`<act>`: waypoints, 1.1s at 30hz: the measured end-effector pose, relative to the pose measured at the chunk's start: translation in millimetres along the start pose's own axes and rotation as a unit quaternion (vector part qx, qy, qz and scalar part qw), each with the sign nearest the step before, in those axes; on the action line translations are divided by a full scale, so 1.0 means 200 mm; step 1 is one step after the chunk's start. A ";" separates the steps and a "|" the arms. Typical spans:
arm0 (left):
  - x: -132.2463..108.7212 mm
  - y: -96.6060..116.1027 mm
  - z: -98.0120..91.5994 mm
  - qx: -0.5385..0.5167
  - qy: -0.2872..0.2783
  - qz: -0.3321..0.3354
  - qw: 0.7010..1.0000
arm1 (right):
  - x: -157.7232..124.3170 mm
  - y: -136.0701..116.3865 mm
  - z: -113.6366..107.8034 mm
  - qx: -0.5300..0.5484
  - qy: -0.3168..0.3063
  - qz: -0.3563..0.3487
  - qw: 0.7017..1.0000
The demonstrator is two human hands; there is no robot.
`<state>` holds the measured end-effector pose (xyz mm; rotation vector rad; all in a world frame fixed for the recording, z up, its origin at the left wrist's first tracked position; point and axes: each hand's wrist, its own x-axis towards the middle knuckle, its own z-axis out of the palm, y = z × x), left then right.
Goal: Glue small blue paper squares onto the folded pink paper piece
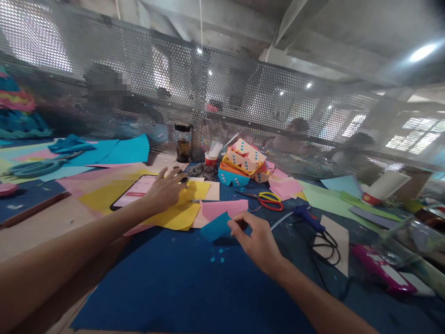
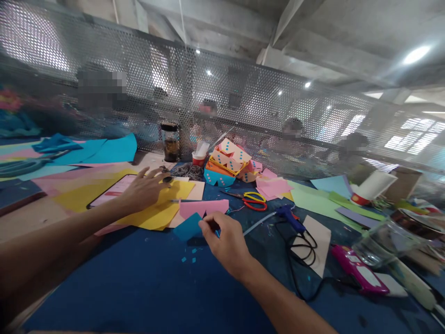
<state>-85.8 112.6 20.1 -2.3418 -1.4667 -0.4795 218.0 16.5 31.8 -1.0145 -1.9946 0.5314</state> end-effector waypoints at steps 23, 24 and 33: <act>-0.19 0.54 -0.32 -0.331 -0.028 -0.050 0.942 | 0.01 -0.07 0.01 0.102 0.014 0.038 0.994; -0.19 0.54 -0.31 -0.315 -0.021 -0.040 0.948 | 0.02 -0.06 0.00 0.098 0.023 0.039 0.994; -0.18 0.48 -0.15 -0.215 -0.003 0.026 0.976 | 0.05 0.01 -0.05 0.122 0.091 0.073 0.986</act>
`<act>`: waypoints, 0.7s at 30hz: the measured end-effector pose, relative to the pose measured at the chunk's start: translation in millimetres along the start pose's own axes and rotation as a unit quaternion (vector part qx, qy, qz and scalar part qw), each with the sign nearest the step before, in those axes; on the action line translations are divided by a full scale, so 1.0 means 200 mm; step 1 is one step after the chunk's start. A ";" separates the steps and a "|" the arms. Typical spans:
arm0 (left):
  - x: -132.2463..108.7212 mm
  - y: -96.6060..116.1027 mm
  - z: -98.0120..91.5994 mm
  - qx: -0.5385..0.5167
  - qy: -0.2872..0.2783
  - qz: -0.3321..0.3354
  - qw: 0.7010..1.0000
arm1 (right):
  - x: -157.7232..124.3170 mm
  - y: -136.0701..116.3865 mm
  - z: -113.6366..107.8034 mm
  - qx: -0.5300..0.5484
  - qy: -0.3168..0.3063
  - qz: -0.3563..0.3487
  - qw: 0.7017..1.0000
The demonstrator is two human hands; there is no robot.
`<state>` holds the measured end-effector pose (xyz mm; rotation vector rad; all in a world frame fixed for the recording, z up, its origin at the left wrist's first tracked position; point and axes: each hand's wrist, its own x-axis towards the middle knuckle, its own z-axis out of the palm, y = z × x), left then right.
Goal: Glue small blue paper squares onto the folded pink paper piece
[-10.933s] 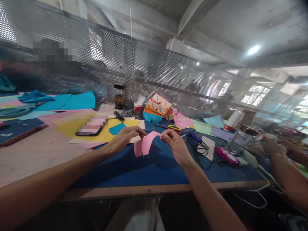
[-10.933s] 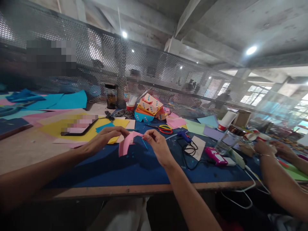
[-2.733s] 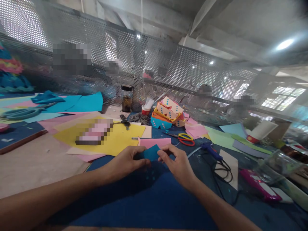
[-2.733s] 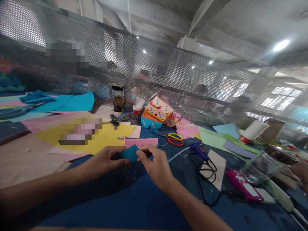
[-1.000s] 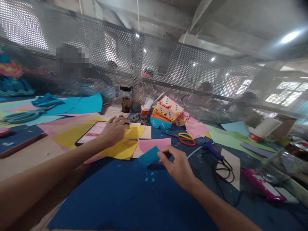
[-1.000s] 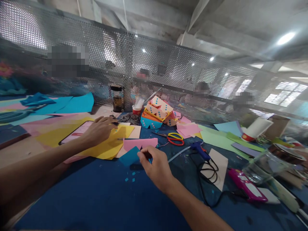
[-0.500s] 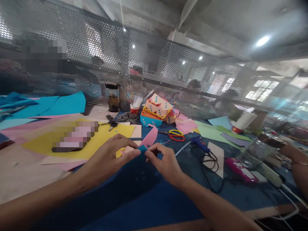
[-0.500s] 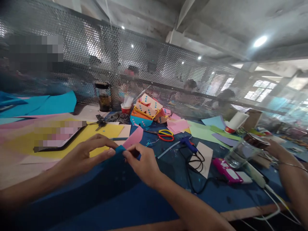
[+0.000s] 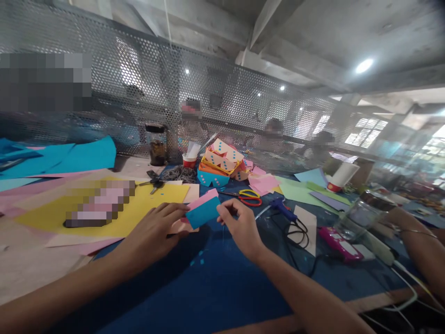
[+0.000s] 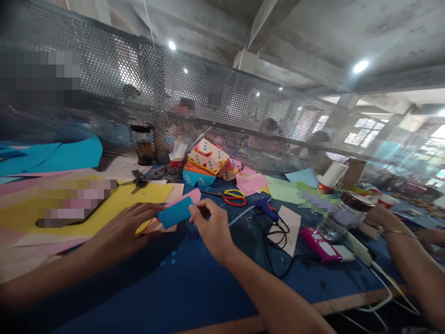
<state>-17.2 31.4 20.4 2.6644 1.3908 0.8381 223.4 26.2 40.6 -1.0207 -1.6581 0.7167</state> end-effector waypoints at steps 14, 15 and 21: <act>0.05 0.07 -0.10 -0.204 0.070 -0.112 0.970 | 0.00 0.00 0.00 0.052 -0.018 0.015 0.998; 0.05 0.09 -0.12 -0.264 0.060 -0.131 0.954 | 0.00 0.00 0.01 0.058 -0.029 0.019 0.998; 0.04 0.16 -0.10 -0.438 -0.068 -0.173 0.879 | -0.04 -0.04 0.05 0.055 -0.077 0.021 0.995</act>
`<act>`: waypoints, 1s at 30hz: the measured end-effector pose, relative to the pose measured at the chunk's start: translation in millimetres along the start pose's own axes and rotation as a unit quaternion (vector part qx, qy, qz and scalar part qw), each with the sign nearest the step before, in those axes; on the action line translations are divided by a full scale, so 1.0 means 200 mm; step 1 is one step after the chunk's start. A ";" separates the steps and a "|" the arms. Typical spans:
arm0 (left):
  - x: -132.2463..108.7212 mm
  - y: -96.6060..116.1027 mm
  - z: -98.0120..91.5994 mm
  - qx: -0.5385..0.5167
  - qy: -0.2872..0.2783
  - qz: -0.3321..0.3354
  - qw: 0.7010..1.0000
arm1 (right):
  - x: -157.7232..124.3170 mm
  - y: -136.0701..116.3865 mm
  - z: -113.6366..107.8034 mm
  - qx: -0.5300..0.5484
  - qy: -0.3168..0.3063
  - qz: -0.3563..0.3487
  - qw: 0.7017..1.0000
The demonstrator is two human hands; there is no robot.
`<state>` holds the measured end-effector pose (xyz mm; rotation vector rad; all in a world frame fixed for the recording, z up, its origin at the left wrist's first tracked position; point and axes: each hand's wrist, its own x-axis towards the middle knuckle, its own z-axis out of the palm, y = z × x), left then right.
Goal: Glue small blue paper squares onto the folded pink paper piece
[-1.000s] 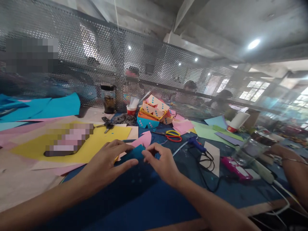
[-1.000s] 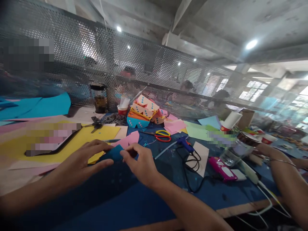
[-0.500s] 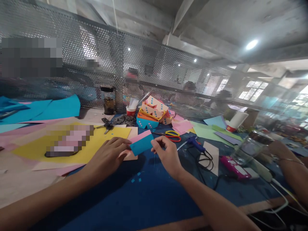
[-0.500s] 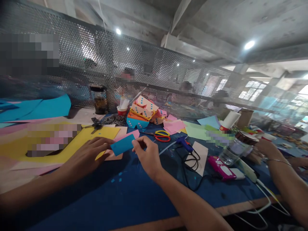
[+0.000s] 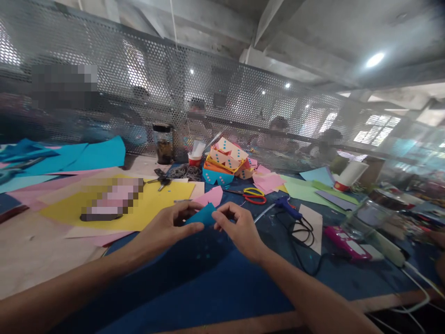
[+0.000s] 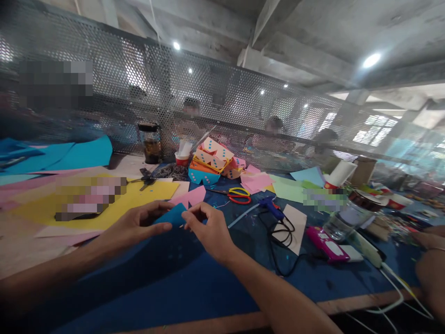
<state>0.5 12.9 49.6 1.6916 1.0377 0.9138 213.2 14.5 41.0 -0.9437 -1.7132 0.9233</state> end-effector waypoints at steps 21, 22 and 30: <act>-0.01 -0.03 0.01 -0.090 -0.025 -0.072 0.993 | -0.02 0.01 0.03 -0.087 -0.007 -0.050 0.995; -0.01 -0.04 0.01 -0.084 -0.023 -0.073 0.994 | -0.01 0.01 0.02 -0.102 -0.020 -0.059 0.993; 0.00 -0.04 -0.02 -0.039 0.007 -0.051 0.998 | 0.28 0.10 -0.38 -0.590 -0.014 -0.019 0.807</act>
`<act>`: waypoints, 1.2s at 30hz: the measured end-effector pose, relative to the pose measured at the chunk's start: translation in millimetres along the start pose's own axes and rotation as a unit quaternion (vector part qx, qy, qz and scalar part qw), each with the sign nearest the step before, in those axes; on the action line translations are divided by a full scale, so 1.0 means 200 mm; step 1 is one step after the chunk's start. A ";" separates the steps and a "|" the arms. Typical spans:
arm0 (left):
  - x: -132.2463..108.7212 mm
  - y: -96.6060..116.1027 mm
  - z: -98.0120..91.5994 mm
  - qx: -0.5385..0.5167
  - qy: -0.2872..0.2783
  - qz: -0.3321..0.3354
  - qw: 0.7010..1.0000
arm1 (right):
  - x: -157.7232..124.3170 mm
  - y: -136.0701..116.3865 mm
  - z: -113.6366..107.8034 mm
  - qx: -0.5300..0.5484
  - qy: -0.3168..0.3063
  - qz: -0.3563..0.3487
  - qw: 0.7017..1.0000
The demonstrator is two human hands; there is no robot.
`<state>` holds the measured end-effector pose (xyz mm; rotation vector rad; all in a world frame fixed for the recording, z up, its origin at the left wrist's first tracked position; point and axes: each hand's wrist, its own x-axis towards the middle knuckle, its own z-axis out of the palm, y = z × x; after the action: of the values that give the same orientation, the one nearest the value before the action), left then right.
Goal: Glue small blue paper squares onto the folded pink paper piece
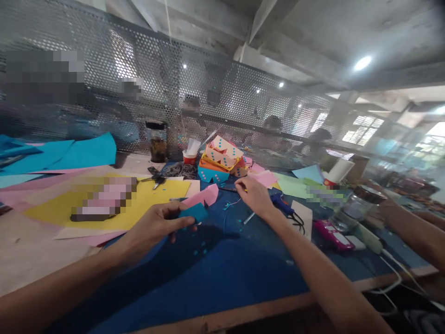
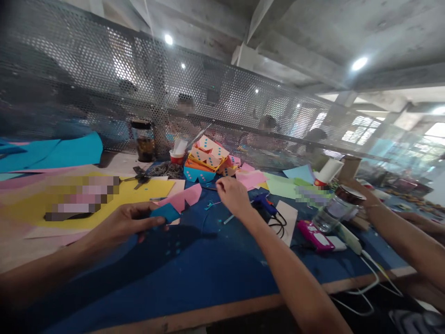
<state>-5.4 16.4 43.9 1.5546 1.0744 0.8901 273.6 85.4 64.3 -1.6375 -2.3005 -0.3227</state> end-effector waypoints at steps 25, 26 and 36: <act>0.00 0.02 -0.01 -0.137 0.030 -0.046 0.989 | -0.01 0.26 -0.24 0.008 -0.114 0.048 0.992; 0.00 0.02 -0.01 -0.137 0.029 -0.049 0.989 | -0.05 0.21 -0.24 0.045 -0.117 0.036 0.992; -0.01 0.02 0.06 -0.096 0.056 -0.040 0.993 | -0.21 -0.35 -0.06 0.552 -0.095 0.046 0.827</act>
<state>6.6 10.9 45.7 1.3075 1.0885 1.0042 221.0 20.8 60.0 -1.1216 -1.8283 1.0551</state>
